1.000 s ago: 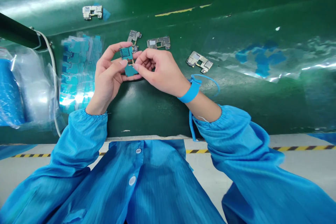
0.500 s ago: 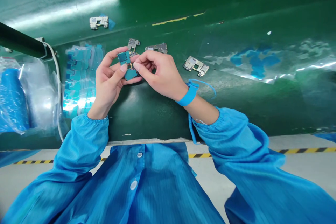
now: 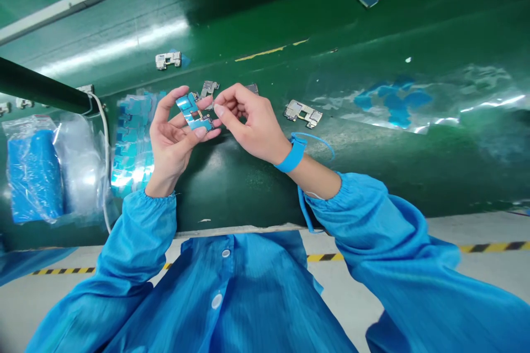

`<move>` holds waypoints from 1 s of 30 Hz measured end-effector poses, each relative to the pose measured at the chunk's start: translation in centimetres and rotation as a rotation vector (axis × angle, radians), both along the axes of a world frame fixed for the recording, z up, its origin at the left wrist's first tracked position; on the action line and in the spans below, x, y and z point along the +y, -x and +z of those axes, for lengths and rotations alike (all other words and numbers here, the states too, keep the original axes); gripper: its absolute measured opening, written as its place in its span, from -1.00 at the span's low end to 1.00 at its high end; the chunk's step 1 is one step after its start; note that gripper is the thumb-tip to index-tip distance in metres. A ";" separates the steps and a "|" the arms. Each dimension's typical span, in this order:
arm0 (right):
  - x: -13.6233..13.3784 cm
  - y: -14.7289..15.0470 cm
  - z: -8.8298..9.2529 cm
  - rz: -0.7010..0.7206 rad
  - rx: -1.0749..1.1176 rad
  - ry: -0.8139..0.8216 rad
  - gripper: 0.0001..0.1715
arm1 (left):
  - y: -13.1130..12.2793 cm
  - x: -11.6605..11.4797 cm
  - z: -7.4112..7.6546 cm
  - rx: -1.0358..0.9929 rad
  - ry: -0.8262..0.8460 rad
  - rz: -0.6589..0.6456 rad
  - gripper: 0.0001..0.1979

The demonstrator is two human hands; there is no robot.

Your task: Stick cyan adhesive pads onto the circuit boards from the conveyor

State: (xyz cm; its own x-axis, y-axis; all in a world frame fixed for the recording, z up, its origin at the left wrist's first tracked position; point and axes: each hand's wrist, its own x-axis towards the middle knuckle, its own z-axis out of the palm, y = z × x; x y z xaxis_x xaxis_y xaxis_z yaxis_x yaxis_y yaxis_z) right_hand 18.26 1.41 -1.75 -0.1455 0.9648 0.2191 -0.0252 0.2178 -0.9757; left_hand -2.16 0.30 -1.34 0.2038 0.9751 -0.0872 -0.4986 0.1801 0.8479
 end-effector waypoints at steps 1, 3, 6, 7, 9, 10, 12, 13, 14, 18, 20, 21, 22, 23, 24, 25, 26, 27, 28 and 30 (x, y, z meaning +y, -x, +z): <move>0.0 0.0 0.0 0.008 0.001 -0.001 -0.51 | -0.1 0.0 0.0 0.021 -0.011 -0.005 -0.13; 0.0 0.0 -0.1 0.010 -0.002 -0.011 -0.51 | -0.2 0.0 0.0 0.074 -0.046 -0.010 -0.15; 0.1 0.0 -0.3 0.009 -0.010 -0.030 -0.52 | -0.2 0.1 0.1 0.134 -0.083 -0.009 -0.28; 0.1 0.0 -0.3 0.010 -0.014 -0.033 -0.53 | -0.1 0.1 0.2 0.143 -0.087 -0.010 -0.33; 0.1 0.1 -0.3 0.013 -0.025 -0.034 -0.57 | 0.0 0.2 0.4 0.143 -0.097 -0.020 -0.42; 0.1 0.1 -0.3 0.014 -0.032 -0.036 -0.58 | 0.1 0.2 0.5 0.139 -0.103 -0.027 -0.45; 0.1 0.1 -0.3 0.017 -0.040 -0.041 -0.61 | 0.2 0.3 0.7 0.134 -0.114 -0.040 -0.48; 0.0 0.1 -0.3 0.017 -0.041 -0.043 -0.62 | 0.3 0.2 0.8 0.137 -0.115 -0.042 -0.48; 0.0 0.1 -0.3 0.018 -0.041 -0.043 -0.63 | 0.3 0.2 0.9 0.143 -0.113 -0.041 -0.46; 0.0 0.1 -0.1 0.020 -0.034 -0.026 -0.56 | -0.1 -0.1 0.9 0.186 -0.111 0.010 -0.35; 0.1 0.1 0.1 0.010 -0.054 -0.017 -0.49 | -0.3 -0.2 0.8 0.216 -0.136 0.056 -0.35; 0.1 0.0 0.2 0.019 -0.084 -0.010 -0.47 | -0.5 -0.2 0.7 0.227 -0.154 0.082 -0.36; 0.1 0.0 0.3 0.040 -0.124 0.000 -0.44 | -0.6 -0.2 0.6 0.239 -0.171 0.108 -0.39; 0.1 0.0 0.4 0.074 -0.170 0.011 -0.43 | -0.7 -0.3 0.6 0.250 -0.181 0.135 -0.42; 0.0 0.0 0.5 0.115 -0.212 0.018 -0.41 | -0.9 -0.3 0.5 0.263 -0.185 0.160 -0.45; -0.1 0.1 0.6 0.157 -0.242 0.020 -0.40 | -0.9 -0.3 0.5 0.277 -0.180 0.182 -0.49; -0.3 0.3 0.7 0.196 -0.255 0.019 -0.39 | -1.0 -0.4 0.5 0.294 -0.169 0.200 -0.53; -0.5 0.6 0.7 0.225 -0.252 0.015 -0.38 | -1.1 -0.5 0.5 0.309 -0.152 0.214 -0.56; -0.7 0.9 0.7 0.249 -0.239 0.015 -0.38 | -1.2 -0.5 0.5 0.316 -0.134 0.219 -0.58; -0.9 1.2 0.5 0.295 -0.189 0.048 -0.36 | -1.4 -0.6 0.6 0.309 -0.098 0.208 -0.57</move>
State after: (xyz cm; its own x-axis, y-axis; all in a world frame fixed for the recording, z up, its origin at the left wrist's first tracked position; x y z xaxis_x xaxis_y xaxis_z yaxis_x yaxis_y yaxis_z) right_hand 17.03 0.55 -1.26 -0.4533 0.8837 0.1168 0.1017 0.1814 -0.9781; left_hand -0.72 -0.31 -0.78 -0.0205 0.9996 -0.0183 -0.2341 0.0130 0.9721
